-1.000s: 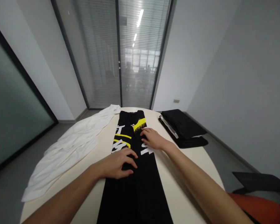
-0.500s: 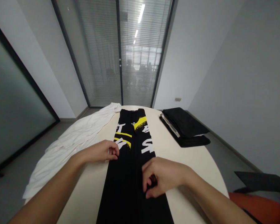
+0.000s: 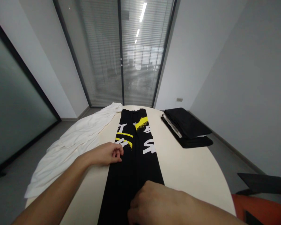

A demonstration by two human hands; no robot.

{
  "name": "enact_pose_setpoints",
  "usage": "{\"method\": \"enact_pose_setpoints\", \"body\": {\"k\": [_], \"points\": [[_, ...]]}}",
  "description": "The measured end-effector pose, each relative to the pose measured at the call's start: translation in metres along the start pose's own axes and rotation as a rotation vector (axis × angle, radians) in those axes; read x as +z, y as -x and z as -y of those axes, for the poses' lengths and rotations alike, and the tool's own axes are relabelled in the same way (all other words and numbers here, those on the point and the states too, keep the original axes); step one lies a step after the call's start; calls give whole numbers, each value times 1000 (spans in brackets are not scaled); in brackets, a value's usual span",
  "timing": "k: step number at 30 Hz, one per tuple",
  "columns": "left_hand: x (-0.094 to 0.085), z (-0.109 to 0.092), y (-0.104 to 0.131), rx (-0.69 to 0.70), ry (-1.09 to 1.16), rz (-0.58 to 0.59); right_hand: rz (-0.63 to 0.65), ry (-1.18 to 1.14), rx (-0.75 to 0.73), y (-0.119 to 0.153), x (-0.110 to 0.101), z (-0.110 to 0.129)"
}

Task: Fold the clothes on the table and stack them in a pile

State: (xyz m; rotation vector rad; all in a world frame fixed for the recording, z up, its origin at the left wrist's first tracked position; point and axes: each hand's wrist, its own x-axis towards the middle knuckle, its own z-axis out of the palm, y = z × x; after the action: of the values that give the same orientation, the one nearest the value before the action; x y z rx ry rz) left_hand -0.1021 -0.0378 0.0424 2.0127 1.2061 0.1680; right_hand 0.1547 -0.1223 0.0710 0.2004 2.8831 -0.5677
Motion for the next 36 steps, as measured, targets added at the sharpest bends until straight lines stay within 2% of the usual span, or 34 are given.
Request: {"method": "enact_pose_setpoints", "body": {"k": [3, 6, 9, 12, 16, 20, 23, 29, 32, 36], "points": [[-2, -6, 2, 4, 2, -13, 2, -94, 0, -2, 3, -7], [-6, -12, 6, 17, 12, -27, -64, -377, 10, -3, 4, -22], [-11, -14, 8, 52, 124, -18, -231, -687, 117, 2, 2, -42], [-14, -11, 10, 146, 325, 3, -430, -954, 258, 10, -3, -64], [-8, -9, 9, 235, 448, -113, -611, -1178, 344, 19, -9, -94], [9, -14, -1, 183, 495, -107, -641, -1345, 365, 19, -8, -112], [20, -17, -11, 127, 527, -216, -663, -1481, 396, 15, -6, -116], [26, -20, -21, 151, 522, -393, -666, -1584, 445, 13, -6, -117], [30, -32, -18, 187, 491, -391, -627, -1554, 458, 11, -7, -115], [37, -55, -12, 149, 286, -448, -622, -1540, 419, 6, -8, -110]]}}
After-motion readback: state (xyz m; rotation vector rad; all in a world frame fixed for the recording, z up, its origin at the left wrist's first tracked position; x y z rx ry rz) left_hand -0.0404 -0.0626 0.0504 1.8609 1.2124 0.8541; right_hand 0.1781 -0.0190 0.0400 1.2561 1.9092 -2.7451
